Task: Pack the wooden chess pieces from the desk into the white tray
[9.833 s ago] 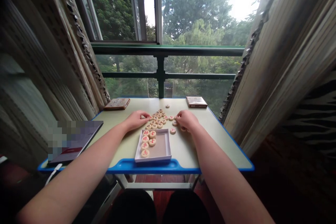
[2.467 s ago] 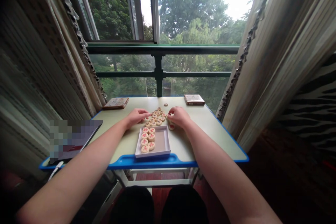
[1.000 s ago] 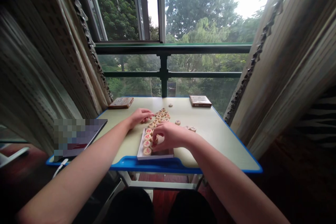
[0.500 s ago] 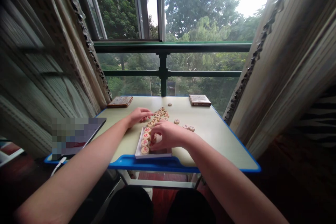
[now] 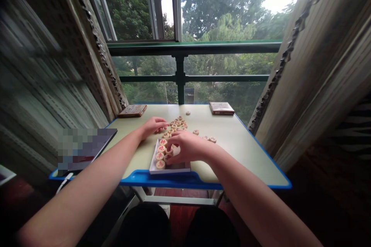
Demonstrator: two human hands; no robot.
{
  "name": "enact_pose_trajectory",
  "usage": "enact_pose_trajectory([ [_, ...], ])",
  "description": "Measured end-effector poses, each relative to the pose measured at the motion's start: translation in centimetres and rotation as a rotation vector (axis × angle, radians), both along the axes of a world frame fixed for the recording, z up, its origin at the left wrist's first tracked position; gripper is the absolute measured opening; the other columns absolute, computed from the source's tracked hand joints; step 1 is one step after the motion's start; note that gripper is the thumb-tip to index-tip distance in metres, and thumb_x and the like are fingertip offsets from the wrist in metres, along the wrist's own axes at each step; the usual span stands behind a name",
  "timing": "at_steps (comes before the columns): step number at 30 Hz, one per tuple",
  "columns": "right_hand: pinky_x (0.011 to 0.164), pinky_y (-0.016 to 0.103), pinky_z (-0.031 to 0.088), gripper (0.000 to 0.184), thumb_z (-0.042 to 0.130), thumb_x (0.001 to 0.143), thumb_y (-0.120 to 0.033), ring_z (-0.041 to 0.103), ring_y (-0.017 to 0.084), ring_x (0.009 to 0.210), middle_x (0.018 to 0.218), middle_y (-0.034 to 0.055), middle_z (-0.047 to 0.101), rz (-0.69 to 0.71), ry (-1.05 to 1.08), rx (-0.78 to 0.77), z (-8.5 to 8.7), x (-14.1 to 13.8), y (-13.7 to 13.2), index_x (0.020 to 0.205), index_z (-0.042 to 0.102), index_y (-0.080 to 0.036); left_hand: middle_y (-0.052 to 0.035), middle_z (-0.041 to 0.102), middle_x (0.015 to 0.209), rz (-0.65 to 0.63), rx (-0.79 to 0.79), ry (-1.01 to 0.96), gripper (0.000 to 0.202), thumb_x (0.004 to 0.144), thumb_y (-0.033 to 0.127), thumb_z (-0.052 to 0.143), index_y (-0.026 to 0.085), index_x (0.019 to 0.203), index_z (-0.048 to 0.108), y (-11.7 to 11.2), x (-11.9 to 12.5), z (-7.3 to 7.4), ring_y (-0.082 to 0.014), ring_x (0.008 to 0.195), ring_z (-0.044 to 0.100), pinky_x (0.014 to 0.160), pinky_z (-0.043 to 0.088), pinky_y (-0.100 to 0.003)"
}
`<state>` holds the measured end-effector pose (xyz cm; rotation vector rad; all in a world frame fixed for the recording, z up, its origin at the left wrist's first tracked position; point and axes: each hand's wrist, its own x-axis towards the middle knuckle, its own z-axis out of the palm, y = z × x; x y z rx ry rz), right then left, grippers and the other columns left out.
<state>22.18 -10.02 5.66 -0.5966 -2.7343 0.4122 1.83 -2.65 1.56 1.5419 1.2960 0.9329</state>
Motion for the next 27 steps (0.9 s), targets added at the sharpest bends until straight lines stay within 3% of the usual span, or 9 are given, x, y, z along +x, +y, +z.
enact_pose_trajectory([
  [4, 0.061, 0.022, 0.035, 0.02, 0.07, 0.066, -0.032, 0.046, 0.011, 0.067, 0.075, 0.0015, 0.055, 0.0, -0.001, -0.024, 0.6, 0.1, -0.5, 0.078, 0.066, -0.016, -0.0019, 0.058, 0.062, -0.004, 0.004, 0.003, 0.028, 0.059, 0.036, 0.066, 0.011, 0.071, 0.063, 0.0, 0.0, 0.1, -0.0049, 0.044, 0.039, 0.042, 0.027, -0.02],
  [11, 0.045, 0.02, 0.025, 0.024, 0.061, 0.073, -0.038, 0.036, 0.006, 0.045, 0.05, -0.0038, 0.047, -0.024, -0.272, -0.288, 1.9, 0.3, -1.7, 0.078, 0.071, -0.016, -0.002, 0.058, 0.06, 0.014, -0.015, -0.003, 0.027, 0.057, 0.035, 0.068, 0.011, 0.071, 0.063, 0.0, 0.1, 0.1, -0.005, 0.044, 0.038, 0.041, 0.026, -0.02],
  [21, 0.046, 0.022, 0.027, 0.027, 0.06, 0.074, -0.042, 0.039, 0.007, 0.046, 0.053, -0.0039, 0.052, -0.01, -0.279, -0.25, 1.5, 0.0, -2.0, 0.089, 0.072, -0.024, -0.0017, 0.058, 0.059, 0.002, -0.017, 0.004, 0.025, 0.059, 0.033, 0.067, 0.011, 0.071, 0.063, 0.1, 0.1, 0.1, -0.005, 0.043, 0.038, 0.041, 0.026, -0.021],
  [27, 0.045, 0.02, 0.026, 0.027, 0.061, 0.073, -0.039, 0.038, 0.006, 0.045, 0.052, -0.0044, 0.051, -0.017, -0.275, -0.263, 1.7, -0.2, -2.2, 0.091, 0.072, -0.022, -0.0017, 0.058, 0.059, -0.007, -0.005, 0.008, 0.027, 0.056, 0.036, 0.068, 0.012, 0.068, 0.063, 0.2, 0.1, 0.0, -0.0051, 0.044, 0.038, 0.042, 0.026, -0.021],
])
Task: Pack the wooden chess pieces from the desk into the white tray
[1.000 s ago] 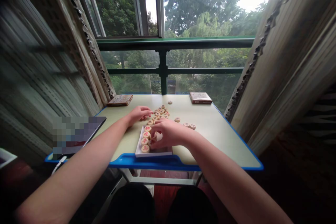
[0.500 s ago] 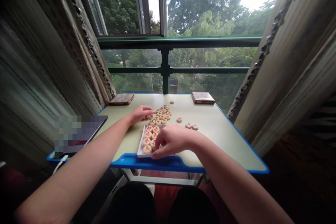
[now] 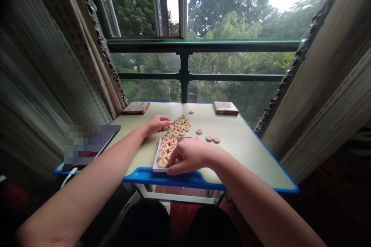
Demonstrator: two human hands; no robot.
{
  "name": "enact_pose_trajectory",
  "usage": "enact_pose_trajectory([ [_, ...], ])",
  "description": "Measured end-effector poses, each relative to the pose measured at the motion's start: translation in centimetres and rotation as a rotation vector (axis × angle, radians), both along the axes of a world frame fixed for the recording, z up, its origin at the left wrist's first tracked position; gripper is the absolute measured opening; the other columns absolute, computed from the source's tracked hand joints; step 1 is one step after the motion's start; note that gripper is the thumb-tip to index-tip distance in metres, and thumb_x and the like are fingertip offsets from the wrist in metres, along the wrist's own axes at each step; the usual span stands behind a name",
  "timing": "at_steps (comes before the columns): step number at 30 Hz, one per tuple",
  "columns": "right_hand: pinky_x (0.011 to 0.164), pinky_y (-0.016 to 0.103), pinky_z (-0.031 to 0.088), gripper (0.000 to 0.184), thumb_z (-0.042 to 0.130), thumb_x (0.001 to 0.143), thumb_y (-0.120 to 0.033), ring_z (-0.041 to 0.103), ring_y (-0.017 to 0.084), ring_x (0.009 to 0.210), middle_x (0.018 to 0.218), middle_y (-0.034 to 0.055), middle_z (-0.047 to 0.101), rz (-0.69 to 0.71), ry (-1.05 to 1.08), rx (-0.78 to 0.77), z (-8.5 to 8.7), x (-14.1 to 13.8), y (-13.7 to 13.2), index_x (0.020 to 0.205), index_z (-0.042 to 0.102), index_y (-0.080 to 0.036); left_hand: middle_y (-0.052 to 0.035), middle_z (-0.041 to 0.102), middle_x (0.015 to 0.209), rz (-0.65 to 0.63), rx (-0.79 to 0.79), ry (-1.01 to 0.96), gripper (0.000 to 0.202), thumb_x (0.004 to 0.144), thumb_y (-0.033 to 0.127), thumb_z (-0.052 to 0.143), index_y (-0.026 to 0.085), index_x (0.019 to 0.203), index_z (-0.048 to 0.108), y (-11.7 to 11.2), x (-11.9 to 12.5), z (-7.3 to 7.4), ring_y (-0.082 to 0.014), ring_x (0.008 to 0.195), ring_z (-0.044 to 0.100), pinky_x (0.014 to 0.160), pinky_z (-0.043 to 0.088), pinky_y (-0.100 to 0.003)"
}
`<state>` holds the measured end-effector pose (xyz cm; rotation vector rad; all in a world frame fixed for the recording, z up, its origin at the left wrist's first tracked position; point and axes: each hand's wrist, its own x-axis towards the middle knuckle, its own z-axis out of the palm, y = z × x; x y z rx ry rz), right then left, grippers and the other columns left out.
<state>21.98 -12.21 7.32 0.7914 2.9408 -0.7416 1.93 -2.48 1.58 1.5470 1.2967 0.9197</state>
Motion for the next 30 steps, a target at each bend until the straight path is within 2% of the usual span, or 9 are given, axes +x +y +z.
enact_pose_trajectory([
  [17, 0.046, 0.02, 0.026, 0.026, 0.06, 0.076, -0.035, 0.036, 0.005, 0.044, 0.05, -0.0049, 0.046, 0.04, 0.071, -0.011, 0.07, 0.09, -0.06, 0.091, 0.071, -0.017, -0.0012, 0.057, 0.058, -0.002, -0.011, -0.011, 0.028, 0.055, 0.035, 0.07, 0.011, 0.069, 0.062, -0.08, 0.15, 0.18, -0.0048, 0.043, 0.038, 0.04, 0.024, -0.02],
  [24, 0.047, 0.019, 0.028, 0.023, 0.06, 0.076, -0.032, 0.04, 0.005, 0.047, 0.056, -0.0025, 0.053, 0.072, 0.082, 0.021, -0.22, 0.12, -0.04, 0.09, 0.071, -0.018, -0.0017, 0.058, 0.06, 0.003, -0.01, 0.012, 0.031, 0.056, 0.038, 0.069, 0.011, 0.07, 0.063, 0.05, 0.15, 0.1, -0.0051, 0.044, 0.038, 0.041, 0.024, -0.02],
  [27, 0.046, 0.019, 0.029, 0.021, 0.058, 0.077, -0.03, 0.039, 0.006, 0.046, 0.054, -0.0024, 0.052, 0.078, 0.133, 0.066, -0.31, 0.08, -0.02, 0.086, 0.071, -0.017, -0.0011, 0.057, 0.059, -0.004, -0.006, 0.015, 0.032, 0.056, 0.039, 0.069, 0.011, 0.07, 0.062, 0.07, 0.11, 0.05, -0.0051, 0.044, 0.038, 0.041, 0.025, -0.02],
  [30, 0.05, 0.02, 0.033, 0.018, 0.055, 0.079, -0.023, 0.042, 0.007, 0.051, 0.058, -0.0002, 0.053, 0.055, 0.303, 0.162, -0.74, -0.24, 0.43, 0.081, 0.07, -0.014, -0.0008, 0.057, 0.059, -0.01, -0.004, 0.012, 0.031, 0.057, 0.038, 0.068, 0.011, 0.071, 0.062, 0.08, 0.08, 0.03, -0.005, 0.044, 0.038, 0.041, 0.025, -0.02],
])
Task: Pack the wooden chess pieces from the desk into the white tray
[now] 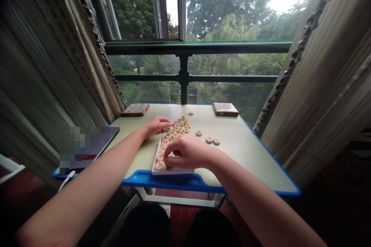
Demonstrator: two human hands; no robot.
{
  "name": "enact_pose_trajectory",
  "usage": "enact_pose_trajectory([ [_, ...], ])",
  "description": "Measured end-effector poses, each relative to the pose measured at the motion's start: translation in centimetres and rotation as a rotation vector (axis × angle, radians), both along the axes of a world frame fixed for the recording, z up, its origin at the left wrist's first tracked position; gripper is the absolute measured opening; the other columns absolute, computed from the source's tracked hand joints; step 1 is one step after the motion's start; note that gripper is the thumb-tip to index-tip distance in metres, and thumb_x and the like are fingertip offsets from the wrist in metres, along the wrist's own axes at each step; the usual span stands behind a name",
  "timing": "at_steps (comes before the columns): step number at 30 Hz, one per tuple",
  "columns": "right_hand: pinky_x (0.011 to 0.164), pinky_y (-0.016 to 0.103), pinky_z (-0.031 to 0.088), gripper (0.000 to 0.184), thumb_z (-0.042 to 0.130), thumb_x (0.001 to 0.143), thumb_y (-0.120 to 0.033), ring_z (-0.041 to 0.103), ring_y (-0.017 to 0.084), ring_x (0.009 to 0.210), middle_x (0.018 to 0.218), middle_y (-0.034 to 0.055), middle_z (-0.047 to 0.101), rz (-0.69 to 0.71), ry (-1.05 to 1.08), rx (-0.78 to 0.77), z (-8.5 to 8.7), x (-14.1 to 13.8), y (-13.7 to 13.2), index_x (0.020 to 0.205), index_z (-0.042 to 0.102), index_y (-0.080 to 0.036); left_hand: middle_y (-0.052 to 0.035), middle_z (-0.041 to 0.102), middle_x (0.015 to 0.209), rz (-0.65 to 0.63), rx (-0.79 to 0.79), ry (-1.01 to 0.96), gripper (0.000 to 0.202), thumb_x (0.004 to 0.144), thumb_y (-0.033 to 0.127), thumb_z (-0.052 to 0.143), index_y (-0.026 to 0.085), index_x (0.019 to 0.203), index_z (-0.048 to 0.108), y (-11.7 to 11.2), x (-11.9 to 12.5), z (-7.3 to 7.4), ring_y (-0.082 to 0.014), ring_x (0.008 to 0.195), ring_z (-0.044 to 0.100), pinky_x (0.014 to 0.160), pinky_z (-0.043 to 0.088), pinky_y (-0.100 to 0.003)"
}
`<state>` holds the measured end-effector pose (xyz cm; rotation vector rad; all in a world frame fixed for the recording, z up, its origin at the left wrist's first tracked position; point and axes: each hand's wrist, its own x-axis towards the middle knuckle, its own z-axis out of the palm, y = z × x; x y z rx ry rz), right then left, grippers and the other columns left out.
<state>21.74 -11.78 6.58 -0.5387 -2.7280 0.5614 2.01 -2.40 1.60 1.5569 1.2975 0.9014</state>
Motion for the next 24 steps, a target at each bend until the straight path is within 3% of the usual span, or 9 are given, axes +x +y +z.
enact_pose_trajectory([
  [3, 0.059, 0.023, 0.04, 0.017, 0.052, 0.081, -0.019, 0.048, 0.011, 0.063, 0.07, 0.004, 0.057, -0.051, 0.199, 0.124, -1.0, -0.6, 0.8, 0.084, 0.069, -0.014, -0.0008, 0.058, 0.059, -0.004, -0.003, 0.004, 0.029, 0.059, 0.036, 0.067, 0.011, 0.073, 0.062, 0.0, 0.0, 0.1, -0.0053, 0.043, 0.039, 0.041, 0.025, -0.02],
  [7, 0.07, 0.03, 0.043, 0.015, 0.06, 0.078, -0.023, 0.048, 0.016, 0.076, 0.078, 0.0056, 0.052, -0.063, 0.228, 0.217, -2.3, -1.4, 1.6, 0.088, 0.07, -0.019, 0.0013, 0.054, 0.053, 0.011, -0.005, 0.019, 0.027, 0.06, 0.036, 0.067, 0.012, 0.071, 0.061, -0.2, 0.1, 0.4, -0.0056, 0.042, 0.038, 0.04, 0.026, -0.021],
  [12, 0.077, 0.034, 0.043, 0.016, 0.059, 0.079, -0.027, 0.045, 0.018, 0.083, 0.086, 0.0072, 0.049, -0.032, 0.159, 0.221, -2.4, -1.8, 1.4, 0.088, 0.071, -0.02, 0.0021, 0.052, 0.05, 0.011, -0.004, 0.022, 0.028, 0.059, 0.037, 0.068, 0.012, 0.07, 0.062, -0.2, 0.1, 0.3, -0.0055, 0.042, 0.038, 0.041, 0.026, -0.021],
  [24, 0.075, 0.031, 0.042, 0.016, 0.057, 0.079, -0.02, 0.043, 0.017, 0.083, 0.083, 0.0066, 0.048, 0.001, 0.114, 0.197, -2.3, -2.0, 1.3, 0.085, 0.072, -0.022, -0.0023, 0.059, 0.061, -0.018, 0.018, 0.017, 0.027, 0.061, 0.034, 0.066, 0.011, 0.074, 0.063, 0.2, -0.1, 0.0, -0.0054, 0.044, 0.039, 0.041, 0.025, -0.021],
])
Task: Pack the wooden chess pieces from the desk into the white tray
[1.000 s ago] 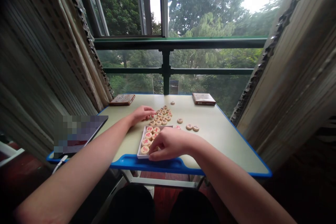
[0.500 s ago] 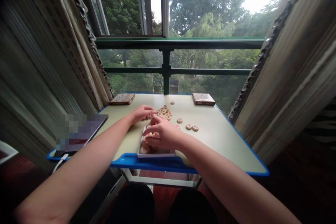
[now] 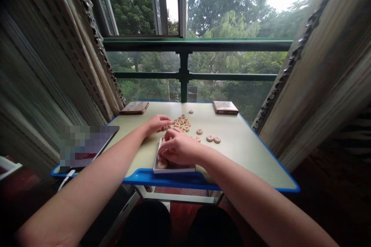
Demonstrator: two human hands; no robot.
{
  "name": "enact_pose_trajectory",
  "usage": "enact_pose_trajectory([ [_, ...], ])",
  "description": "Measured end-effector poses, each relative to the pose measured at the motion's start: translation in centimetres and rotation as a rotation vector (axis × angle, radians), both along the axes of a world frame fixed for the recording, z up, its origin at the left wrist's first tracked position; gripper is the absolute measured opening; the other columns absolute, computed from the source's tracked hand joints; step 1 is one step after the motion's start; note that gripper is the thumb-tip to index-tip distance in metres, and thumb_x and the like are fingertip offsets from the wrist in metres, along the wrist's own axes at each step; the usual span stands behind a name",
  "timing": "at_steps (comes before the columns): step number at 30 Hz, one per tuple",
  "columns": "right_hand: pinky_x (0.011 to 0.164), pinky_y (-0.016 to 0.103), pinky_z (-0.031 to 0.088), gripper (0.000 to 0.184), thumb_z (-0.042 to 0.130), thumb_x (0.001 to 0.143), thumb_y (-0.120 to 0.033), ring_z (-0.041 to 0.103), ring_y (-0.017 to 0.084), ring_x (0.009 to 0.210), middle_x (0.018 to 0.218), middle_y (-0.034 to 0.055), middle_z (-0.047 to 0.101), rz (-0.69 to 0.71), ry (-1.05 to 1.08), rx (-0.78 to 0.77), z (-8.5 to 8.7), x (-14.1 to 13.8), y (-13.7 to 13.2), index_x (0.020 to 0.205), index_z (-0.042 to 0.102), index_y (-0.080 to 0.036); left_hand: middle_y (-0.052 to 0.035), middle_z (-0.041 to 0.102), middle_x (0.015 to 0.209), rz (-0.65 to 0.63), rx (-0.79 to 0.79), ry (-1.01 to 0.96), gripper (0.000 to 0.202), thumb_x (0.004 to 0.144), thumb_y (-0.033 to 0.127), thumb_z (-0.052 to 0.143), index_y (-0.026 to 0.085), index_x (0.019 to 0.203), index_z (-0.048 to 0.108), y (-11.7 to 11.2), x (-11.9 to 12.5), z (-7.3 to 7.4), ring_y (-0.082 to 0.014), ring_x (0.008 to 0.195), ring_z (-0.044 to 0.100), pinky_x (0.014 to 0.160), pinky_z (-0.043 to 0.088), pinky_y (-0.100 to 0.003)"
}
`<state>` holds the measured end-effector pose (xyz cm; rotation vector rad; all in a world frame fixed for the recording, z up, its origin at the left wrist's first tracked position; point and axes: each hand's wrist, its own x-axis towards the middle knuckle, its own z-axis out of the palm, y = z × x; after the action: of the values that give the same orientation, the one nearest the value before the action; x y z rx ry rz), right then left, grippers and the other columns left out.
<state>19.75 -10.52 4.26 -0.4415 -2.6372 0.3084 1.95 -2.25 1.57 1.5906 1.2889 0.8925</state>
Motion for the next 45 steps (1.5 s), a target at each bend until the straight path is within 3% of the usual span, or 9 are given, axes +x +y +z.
enact_pose_trajectory([
  [13, 0.078, 0.031, 0.041, 0.022, 0.065, 0.071, -0.02, 0.044, 0.016, 0.083, 0.087, 0.0052, 0.046, 0.08, -0.078, -0.131, 1.4, 0.8, -0.5, 0.091, 0.071, -0.022, -0.0018, 0.058, 0.059, -0.002, 0.002, -0.001, 0.028, 0.059, 0.036, 0.067, 0.011, 0.071, 0.063, 0.0, -0.1, 0.0, -0.0057, 0.044, 0.039, 0.043, 0.027, -0.022],
  [25, 0.075, 0.029, 0.042, 0.018, 0.065, 0.072, -0.022, 0.045, 0.014, 0.079, 0.084, 0.0039, 0.047, 0.098, -0.081, -0.144, 1.2, 0.7, -0.3, 0.088, 0.071, -0.021, -0.002, 0.058, 0.058, 0.007, 0.011, 0.029, 0.031, 0.06, 0.04, 0.067, 0.011, 0.069, 0.063, -0.1, 0.0, 0.0, -0.006, 0.045, 0.039, 0.043, 0.03, -0.022],
  [32, 0.077, 0.031, 0.042, 0.019, 0.067, 0.07, -0.022, 0.046, 0.016, 0.082, 0.084, 0.0041, 0.047, 0.037, -0.046, -0.176, 1.8, 1.4, 0.3, 0.088, 0.071, -0.019, -0.002, 0.058, 0.059, 0.011, 0.017, 0.013, 0.035, 0.059, 0.044, 0.067, 0.011, 0.07, 0.063, -0.3, 0.1, 0.1, -0.0058, 0.044, 0.038, 0.044, 0.028, -0.023],
  [38, 0.073, 0.027, 0.041, 0.017, 0.069, 0.07, -0.029, 0.044, 0.013, 0.076, 0.083, 0.0033, 0.045, 0.073, -0.091, -0.152, 1.3, 0.8, -0.2, 0.084, 0.073, -0.021, -0.002, 0.058, 0.059, -0.007, 0.034, 0.015, 0.034, 0.06, 0.043, 0.066, 0.011, 0.071, 0.063, -0.2, 0.0, -0.1, -0.0058, 0.045, 0.038, 0.044, 0.028, -0.022],
  [45, 0.072, 0.026, 0.041, 0.013, 0.068, 0.07, -0.027, 0.046, 0.013, 0.075, 0.081, 0.0033, 0.047, 0.088, -0.062, -0.138, 1.0, 0.6, -0.4, 0.08, 0.073, -0.02, -0.0018, 0.057, 0.059, -0.01, 0.026, 0.015, 0.032, 0.061, 0.04, 0.065, 0.011, 0.071, 0.063, -0.4, 0.0, 0.0, -0.0058, 0.045, 0.038, 0.043, 0.028, -0.021],
])
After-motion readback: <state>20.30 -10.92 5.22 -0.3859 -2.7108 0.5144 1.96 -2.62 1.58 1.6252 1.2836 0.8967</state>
